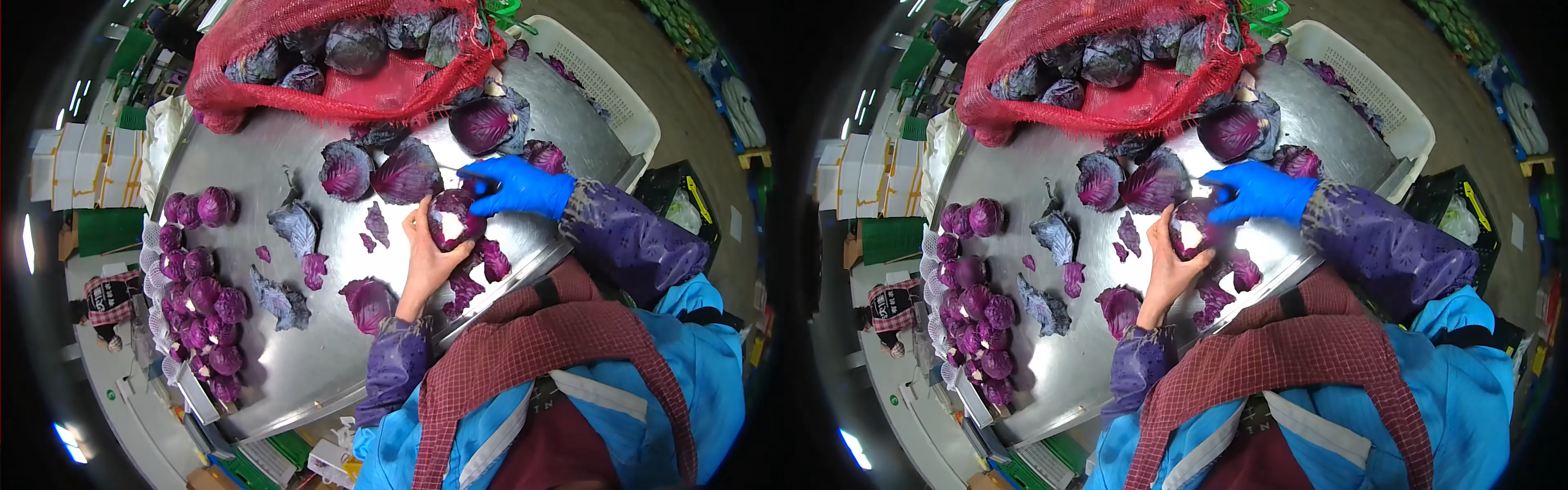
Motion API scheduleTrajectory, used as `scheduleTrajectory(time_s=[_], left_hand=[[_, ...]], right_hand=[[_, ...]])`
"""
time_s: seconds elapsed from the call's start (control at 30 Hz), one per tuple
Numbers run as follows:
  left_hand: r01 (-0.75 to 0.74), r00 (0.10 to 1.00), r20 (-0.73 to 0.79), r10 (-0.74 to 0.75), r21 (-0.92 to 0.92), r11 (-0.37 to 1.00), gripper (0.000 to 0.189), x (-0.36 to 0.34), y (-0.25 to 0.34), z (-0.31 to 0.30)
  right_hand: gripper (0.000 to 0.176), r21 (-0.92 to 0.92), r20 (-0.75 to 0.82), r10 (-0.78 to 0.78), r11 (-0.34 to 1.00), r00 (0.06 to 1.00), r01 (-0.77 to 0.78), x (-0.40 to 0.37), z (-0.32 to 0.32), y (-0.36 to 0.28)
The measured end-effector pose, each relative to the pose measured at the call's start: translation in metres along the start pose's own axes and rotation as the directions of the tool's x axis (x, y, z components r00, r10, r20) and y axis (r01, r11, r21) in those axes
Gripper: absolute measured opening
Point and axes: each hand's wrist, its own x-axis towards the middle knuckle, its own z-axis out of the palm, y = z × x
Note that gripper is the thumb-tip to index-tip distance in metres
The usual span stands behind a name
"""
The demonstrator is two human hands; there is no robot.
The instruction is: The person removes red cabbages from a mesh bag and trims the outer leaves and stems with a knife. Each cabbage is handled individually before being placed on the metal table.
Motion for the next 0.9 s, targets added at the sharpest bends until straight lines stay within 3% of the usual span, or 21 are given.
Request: scheduleTrajectory(time_s=[0.03,0.1,0.13,0.23,0.37,0.43,0.47,0.5,0.57,0.63,0.67,0.7,0.77,0.8,0.9], left_hand=[[-0.001,1.0,-0.001,0.001,0.002,1.0,0.097,0.001,0.0,-0.002],[-0.056,0.996,0.069,0.056,-0.01,0.998,0.096,0.002,0.0,-0.005],[-0.059,0.996,0.07,0.061,-0.031,0.998,0.095,0.002,0.0,-0.006],[-0.061,0.994,0.084,0.065,-0.056,0.997,0.096,0.003,-0.004,-0.009],[-0.056,0.994,0.086,0.063,-0.079,0.995,0.096,0.004,-0.01,-0.011],[-0.079,0.992,0.096,0.083,-0.04,0.996,0.098,0.004,-0.013,-0.014],[-0.076,0.992,0.094,0.08,-0.041,0.996,0.098,0.003,-0.014,-0.015],[-0.042,0.99,0.127,0.054,-0.092,0.995,0.098,0.003,-0.016,-0.018],[-0.014,0.986,0.161,0.038,-0.147,0.989,0.098,0.008,-0.019,-0.021],[0.077,0.97,0.237,0.051,-0.499,0.863,0.093,0.008,-0.021,-0.02],[0.104,0.971,0.236,0.035,-0.551,0.828,0.087,0.007,-0.002,-0.027],[0.098,0.971,0.235,0.04,-0.547,0.831,0.087,0.005,-0.002,-0.025],[0.221,0.972,0.069,-0.225,-0.598,0.77,0.084,0.0,-0.01,-0.012],[0.15,0.983,-0.053,-0.177,-0.328,0.933,0.082,0.0,-0.01,-0.008],[0.094,0.966,-0.232,-0.116,-0.105,0.99,0.083,-0.004,0.001,0.012]], right_hand=[[0.036,0.001,-0.001,-0.002,1.0,1.0,0.002,0.004,0.001,-0.002],[0.047,-0.153,0.129,-0.355,0.915,0.926,0.373,0.012,0.002,-0.002],[0.04,-0.015,0.177,-0.284,0.957,0.942,0.291,0.017,0.001,-0.003],[0.037,0.086,0.149,-0.248,0.968,0.957,0.237,0.02,0.006,0.0],[0.034,0.009,0.148,-0.186,0.982,0.971,0.186,0.011,0.008,0.001],[0.029,0.192,0.154,0.02,0.98,0.988,-0.05,-0.001,0.002,0.016],[0.032,-0.135,-0.026,-0.015,0.991,1.0,0.011,-0.003,-0.011,0.027],[0.04,-0.066,-0.091,0.339,0.936,0.936,-0.346,-0.002,-0.029,0.015],[0.044,-0.15,-0.146,0.115,0.979,0.983,-0.137,-0.002,-0.04,0.044],[0.057,-0.172,-0.048,-0.245,0.957,0.968,0.234,0.002,-0.019,0.019],[0.064,-0.08,0.037,-0.155,0.984,0.987,0.157,0.002,-0.007,0.005],[0.061,0.217,0.159,0.053,0.972,0.986,-0.088,0.003,0.006,-0.001],[0.061,0.069,0.067,0.051,0.996,0.996,-0.055,0.002,0.022,0.008],[0.053,0.16,0.07,0.031,0.986,0.997,-0.042,-0.004,0.023,0.003],[0.043,0.006,0.065,-0.093,0.996,0.994,0.093,-0.009,0.018,0.004]])
